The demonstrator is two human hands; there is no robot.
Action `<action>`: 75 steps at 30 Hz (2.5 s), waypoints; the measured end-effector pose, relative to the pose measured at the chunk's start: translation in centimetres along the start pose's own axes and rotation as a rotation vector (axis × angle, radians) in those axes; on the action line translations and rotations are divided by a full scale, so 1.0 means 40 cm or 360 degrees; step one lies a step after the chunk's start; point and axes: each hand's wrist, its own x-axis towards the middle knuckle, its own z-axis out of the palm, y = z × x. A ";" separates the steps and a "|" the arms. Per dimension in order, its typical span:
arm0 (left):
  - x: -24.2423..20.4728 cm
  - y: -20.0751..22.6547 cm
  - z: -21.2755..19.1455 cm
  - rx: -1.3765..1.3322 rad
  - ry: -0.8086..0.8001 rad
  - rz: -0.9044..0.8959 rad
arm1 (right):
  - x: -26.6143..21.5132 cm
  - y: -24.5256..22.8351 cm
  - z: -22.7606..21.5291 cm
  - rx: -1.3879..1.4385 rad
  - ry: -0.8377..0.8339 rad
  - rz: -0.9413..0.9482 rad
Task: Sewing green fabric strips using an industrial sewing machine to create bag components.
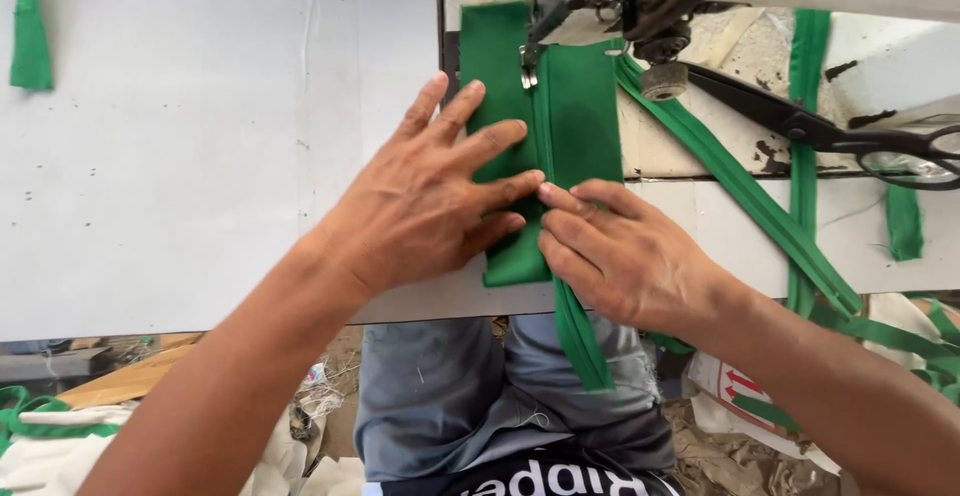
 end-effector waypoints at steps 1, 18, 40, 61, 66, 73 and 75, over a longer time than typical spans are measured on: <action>0.006 -0.013 0.004 0.0019 0.0011 0.0012 | 0.008 0.011 0.003 0.0007 0.0041 0.0010; 0.054 -0.070 0.002 0.0071 -0.0024 -0.0105 | 0.035 0.100 0.022 0.0117 0.0165 0.0001; 0.147 0.066 -0.130 -0.0938 -0.0387 -0.0967 | 0.038 0.115 -0.072 0.1060 0.0230 0.0781; 0.167 0.033 -0.062 -0.0916 -0.0085 -0.0915 | 0.047 0.138 -0.072 0.1164 0.0098 0.1264; 0.166 0.038 -0.069 -0.0960 -0.0125 -0.0952 | 0.049 0.135 -0.083 0.1241 0.0248 0.0996; 0.147 0.026 -0.062 -0.0950 0.0005 -0.0658 | 0.019 0.141 -0.061 0.0936 0.0307 0.0731; 0.137 0.026 -0.059 -0.0971 0.0022 -0.0628 | 0.019 0.134 -0.061 0.0914 0.0343 0.0644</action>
